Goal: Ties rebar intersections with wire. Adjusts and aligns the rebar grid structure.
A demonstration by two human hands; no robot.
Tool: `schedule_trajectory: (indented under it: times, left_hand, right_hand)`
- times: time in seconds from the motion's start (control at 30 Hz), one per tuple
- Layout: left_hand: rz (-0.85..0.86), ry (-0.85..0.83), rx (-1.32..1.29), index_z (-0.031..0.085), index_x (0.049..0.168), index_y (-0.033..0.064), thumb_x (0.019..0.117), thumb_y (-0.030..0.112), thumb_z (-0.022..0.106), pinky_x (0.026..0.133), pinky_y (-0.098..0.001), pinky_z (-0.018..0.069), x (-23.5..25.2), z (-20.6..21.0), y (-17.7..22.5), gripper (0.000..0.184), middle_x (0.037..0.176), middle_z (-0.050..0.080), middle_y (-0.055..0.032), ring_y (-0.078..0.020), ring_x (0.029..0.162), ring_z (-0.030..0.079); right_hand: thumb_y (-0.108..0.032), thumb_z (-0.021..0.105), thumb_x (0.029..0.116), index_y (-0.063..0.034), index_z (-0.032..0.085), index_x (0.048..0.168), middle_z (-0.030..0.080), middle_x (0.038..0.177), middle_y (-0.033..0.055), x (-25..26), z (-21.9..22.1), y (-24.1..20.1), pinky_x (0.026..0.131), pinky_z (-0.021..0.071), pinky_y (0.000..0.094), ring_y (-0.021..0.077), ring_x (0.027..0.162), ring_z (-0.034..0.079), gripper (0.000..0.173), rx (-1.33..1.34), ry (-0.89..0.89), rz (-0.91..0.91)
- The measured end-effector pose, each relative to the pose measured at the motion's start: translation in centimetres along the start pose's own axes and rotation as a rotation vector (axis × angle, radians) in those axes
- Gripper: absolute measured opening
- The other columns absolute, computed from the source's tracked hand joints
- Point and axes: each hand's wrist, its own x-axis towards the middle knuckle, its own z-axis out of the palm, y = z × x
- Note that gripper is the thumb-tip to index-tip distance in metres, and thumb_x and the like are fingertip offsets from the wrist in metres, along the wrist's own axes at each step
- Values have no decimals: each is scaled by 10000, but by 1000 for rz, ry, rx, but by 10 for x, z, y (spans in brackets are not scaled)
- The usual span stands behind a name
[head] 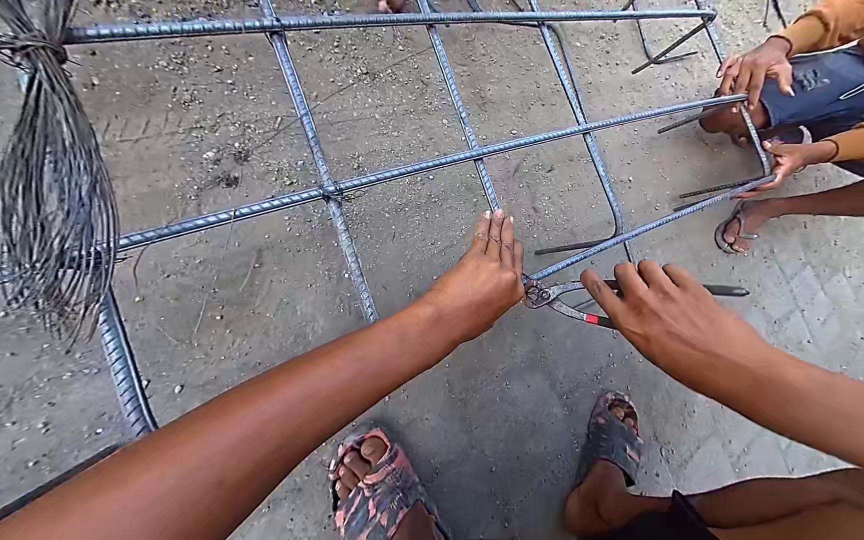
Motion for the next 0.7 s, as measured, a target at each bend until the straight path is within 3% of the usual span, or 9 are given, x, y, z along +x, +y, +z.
schedule_trajectory:
  times: [0.17,0.3,0.4,0.5,0.57,0.63,0.7]
  left_hand:
    - [2,-17,1,493,1403,-147,897,173,714,1206,-575,283,0,-1,1,638,1494,399,-413,-534,1445,362]
    - [-8,-8,-12,487,1406,-151,914,161,692,1204,-569,287,0,0,-1,618,1493,402,-412,-525,1438,380]
    - [5,3,-7,495,1406,-143,923,165,679,1210,-581,269,0,5,-1,601,1492,401,-413,-531,1438,374]
    - [13,30,-21,523,1386,-130,907,171,696,1196,-587,291,0,4,-1,592,1492,407,-408,-530,1435,381]
    - [12,26,-68,513,1400,-129,924,157,680,1195,-591,290,-1,2,-5,580,1504,396,-405,-526,1447,364]
    - [20,25,-93,493,1416,-135,935,166,672,1193,-595,285,-2,3,-4,595,1507,384,-412,-531,1452,352]
    - [21,52,-104,506,1403,-135,893,153,714,1186,-594,299,-2,5,-4,622,1495,400,-412,-532,1445,363]
  right_hand:
    - [-135,520,1039,10,607,1266,599,901,171,29,-19,37,589,507,407,328,748,647,283,-109,-72,-261]
    - [-74,597,984,-10,648,1196,604,851,162,54,-33,50,582,517,406,331,745,660,227,-141,-105,-389]
    - [-47,526,1010,-6,643,1208,624,869,161,71,-48,55,622,539,420,339,802,684,234,-179,-204,-471]
    - [-95,528,1014,8,642,1215,622,879,185,52,-45,46,604,534,432,350,762,670,253,-100,-220,-345]
    - [-104,570,989,-9,626,1270,632,903,187,30,-33,32,594,554,450,351,746,678,302,107,-286,-170]
    - [-119,558,1019,-32,590,1358,660,915,188,11,-20,17,649,572,498,359,760,693,352,483,-424,-4]
    - [-196,497,1085,-82,616,1346,642,829,113,-1,-9,7,638,527,400,234,674,623,309,1013,-570,175]
